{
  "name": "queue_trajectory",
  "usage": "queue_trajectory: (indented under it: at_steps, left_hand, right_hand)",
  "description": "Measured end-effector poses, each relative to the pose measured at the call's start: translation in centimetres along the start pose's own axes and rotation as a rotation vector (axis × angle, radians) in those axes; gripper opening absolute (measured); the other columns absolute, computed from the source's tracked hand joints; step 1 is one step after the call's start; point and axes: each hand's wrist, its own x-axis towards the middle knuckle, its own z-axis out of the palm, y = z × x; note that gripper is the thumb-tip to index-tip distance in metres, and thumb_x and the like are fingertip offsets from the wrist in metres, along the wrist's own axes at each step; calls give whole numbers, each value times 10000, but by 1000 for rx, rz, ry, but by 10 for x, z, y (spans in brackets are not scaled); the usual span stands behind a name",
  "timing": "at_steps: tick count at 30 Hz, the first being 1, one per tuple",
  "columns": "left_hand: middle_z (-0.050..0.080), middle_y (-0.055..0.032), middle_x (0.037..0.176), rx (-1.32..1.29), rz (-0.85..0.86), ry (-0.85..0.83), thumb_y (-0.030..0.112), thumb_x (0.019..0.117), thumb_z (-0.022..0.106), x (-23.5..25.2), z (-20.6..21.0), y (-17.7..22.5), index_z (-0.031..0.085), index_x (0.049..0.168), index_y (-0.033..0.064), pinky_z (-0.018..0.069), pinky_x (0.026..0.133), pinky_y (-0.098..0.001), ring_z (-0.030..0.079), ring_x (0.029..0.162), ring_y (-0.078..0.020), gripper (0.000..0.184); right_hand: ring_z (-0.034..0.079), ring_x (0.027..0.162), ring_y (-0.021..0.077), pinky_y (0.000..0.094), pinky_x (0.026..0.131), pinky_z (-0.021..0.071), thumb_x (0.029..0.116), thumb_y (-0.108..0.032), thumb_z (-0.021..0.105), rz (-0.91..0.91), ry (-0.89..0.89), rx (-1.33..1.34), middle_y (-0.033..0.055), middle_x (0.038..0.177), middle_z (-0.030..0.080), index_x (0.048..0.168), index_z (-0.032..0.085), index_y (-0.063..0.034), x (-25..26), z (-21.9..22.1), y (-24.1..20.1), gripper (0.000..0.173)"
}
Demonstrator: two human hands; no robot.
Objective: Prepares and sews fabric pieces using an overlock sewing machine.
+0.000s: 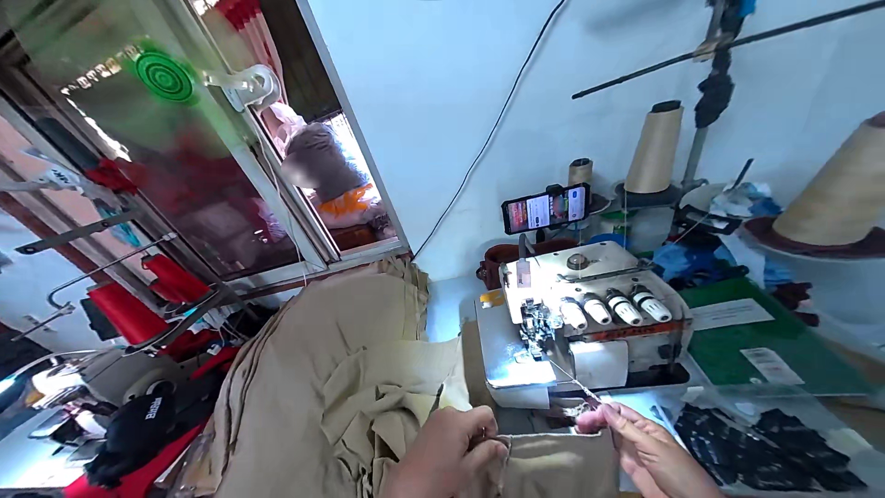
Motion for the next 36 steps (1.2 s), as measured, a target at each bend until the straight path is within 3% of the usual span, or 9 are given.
queue_trajectory:
  at_steps: [11,13,16,19,21,24,29,31,36]
  left_hand:
    - [590,-49,680,-78,-21,129,300,1015,617,0,16,-10,677,981,41,457,587,-313,535,588,-133,268]
    - [611,-46,697,-75,-32,148,300,1010,626,0,17,-12,684,974,47,470,598,-312,556,606,-131,261]
    - [673,-60,782,-30,0,187,272,992,650,5,22,-13,708,958,48,526,682,-357,633,706,-154,234]
    - [720,-58,872,5,148,203,192,967,677,15,26,3,732,941,50,572,741,-369,688,793,-156,154]
    - [719,-46,849,-7,198,153,196,949,700,20,20,17,731,924,63,561,710,-372,683,761,-147,138]
    - [678,-56,747,-92,241,20,290,955,713,21,-2,16,714,896,41,509,643,-361,625,664,-140,255]
    - [642,-108,702,-17,236,-183,311,992,664,3,-34,30,685,956,14,514,617,-439,631,644,-223,301]
    - [685,-151,747,109,138,-174,247,988,660,-10,-49,45,708,1037,6,546,659,-532,685,694,-301,251]
    - [601,55,668,-4,208,148,326,953,704,-66,-124,46,685,849,102,429,536,-150,521,590,36,248]
  right_hand:
    - [520,479,83,279,556,556,1076,-24,314,-93,216,296,-44,558,485,1076,645,-70,44,16,-24,334]
    - [619,583,92,261,596,577,1079,-47,386,-164,285,129,-6,676,606,1148,641,-55,43,14,-23,264]
    - [636,1124,170,351,926,546,988,-217,574,-449,115,-476,107,1237,659,1317,600,9,18,15,-17,400]
    - [606,1236,284,550,1060,456,943,-341,696,-573,-245,-718,143,1262,683,1259,689,-25,-16,39,-12,447]
    - [673,1006,188,444,935,524,940,-253,714,-476,-374,-732,104,1042,732,1128,728,2,-31,52,-8,317]
    - [553,699,-36,176,669,472,970,-78,622,-395,-472,-582,-7,778,643,936,700,46,-44,53,-27,151]
    - [657,949,-75,171,841,560,1027,-241,592,-667,-407,-432,-209,1023,727,1051,759,-313,-56,18,-113,183]
    - [673,989,-20,202,875,566,1029,-278,590,-690,-308,-338,-183,1079,733,1070,769,-349,-59,9,-141,197]
    - [651,816,-77,150,717,551,1049,-173,516,-587,-399,-582,-216,922,705,1030,705,-275,-65,6,-170,215]
